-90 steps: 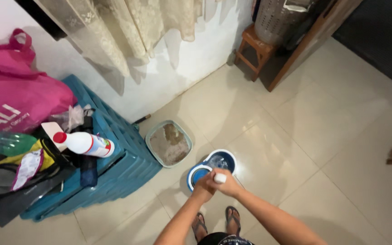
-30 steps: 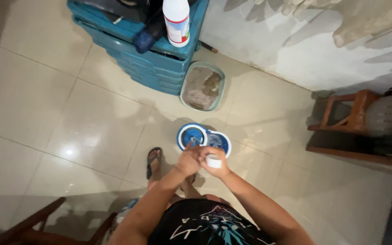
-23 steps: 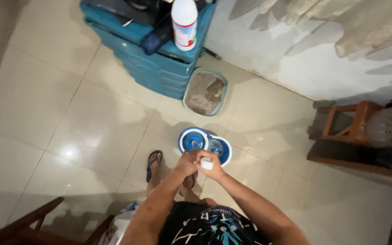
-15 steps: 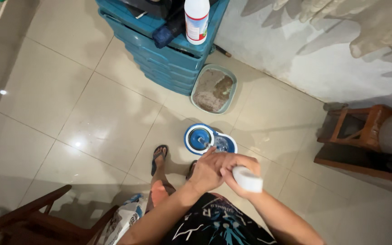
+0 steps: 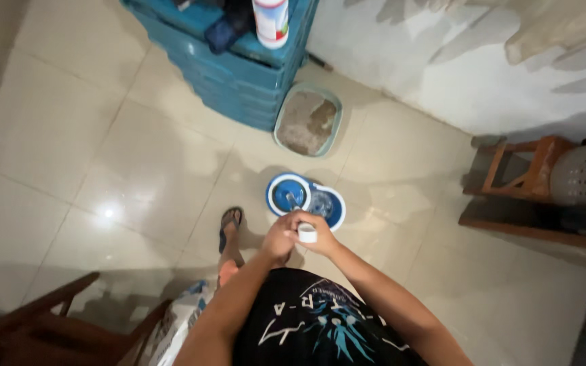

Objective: The person cleans the floor by dipping a spin mop into a blue and white bucket, spinning it to wring out excess water, and then moving the mop head across the tiled surface in various directions.

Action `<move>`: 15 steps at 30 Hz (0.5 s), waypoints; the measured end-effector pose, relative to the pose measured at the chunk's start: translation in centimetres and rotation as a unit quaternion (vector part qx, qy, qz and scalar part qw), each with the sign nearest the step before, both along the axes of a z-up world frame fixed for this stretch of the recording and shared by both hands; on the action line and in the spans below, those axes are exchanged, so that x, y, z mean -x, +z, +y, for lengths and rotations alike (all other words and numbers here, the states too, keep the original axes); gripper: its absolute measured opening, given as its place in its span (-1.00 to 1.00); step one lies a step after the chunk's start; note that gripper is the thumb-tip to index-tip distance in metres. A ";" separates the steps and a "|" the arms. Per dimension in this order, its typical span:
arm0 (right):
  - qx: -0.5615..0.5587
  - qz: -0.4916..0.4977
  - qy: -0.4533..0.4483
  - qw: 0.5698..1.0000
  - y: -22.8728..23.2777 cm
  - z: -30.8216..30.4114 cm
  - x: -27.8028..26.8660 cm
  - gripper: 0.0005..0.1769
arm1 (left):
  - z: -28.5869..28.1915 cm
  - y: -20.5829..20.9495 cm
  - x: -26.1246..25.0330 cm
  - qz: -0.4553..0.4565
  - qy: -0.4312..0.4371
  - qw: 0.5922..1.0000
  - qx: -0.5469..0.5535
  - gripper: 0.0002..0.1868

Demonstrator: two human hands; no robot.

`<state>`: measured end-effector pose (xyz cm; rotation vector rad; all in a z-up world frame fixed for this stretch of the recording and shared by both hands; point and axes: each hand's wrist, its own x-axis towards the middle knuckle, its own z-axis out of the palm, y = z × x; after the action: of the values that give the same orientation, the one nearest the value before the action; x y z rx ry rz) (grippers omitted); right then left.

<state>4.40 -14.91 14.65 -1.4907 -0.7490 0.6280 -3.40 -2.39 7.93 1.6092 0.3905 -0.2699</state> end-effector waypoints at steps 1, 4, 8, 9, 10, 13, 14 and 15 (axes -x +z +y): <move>0.013 0.016 -0.026 0.999 2.6 0.0 -0.4 -0.77 | -0.2 2.5 -0.7 -0.111 -0.010 0.990 -0.083 -0.67; 0.054 -0.047 -0.098 0.993 10.4 -2.6 -1.3 -0.83 | -1.2 10.1 -1.0 -0.276 -0.018 0.933 -0.229 -0.68; -0.017 -0.070 -0.093 0.993 12.6 -4.0 -0.6 -0.79 | -1.9 12.5 -1.0 -0.375 -0.007 0.867 -0.327 -0.65; -0.070 -0.072 -0.040 0.994 10.6 -2.7 -0.8 -0.85 | -1.6 11.1 -0.8 -0.378 -0.008 0.864 -0.332 -0.65; -0.121 -0.075 0.015 0.990 8.2 -1.8 -1.1 -0.89 | -1.1 8.9 -1.0 -0.317 -0.081 0.884 -0.334 -0.68; -0.047 -0.049 -0.060 0.996 0.4 -1.8 -1.0 -0.84 | -1.6 0.7 -1.7 -0.236 -0.119 0.909 -0.323 -0.70; -0.047 -0.051 -0.062 0.996 -2.1 -2.1 -1.7 -0.84 | -2.1 -2.0 -1.9 -0.214 -0.087 0.922 -0.312 -0.66; -0.022 -0.032 -0.066 0.997 -4.4 -2.5 -2.2 -0.87 | -2.5 -4.5 -2.1 -0.215 -0.088 0.921 -0.313 -0.66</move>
<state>6.62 -17.40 10.22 -1.5122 -0.7028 0.4643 -1.31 -4.87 3.47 2.2761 -0.0233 0.0962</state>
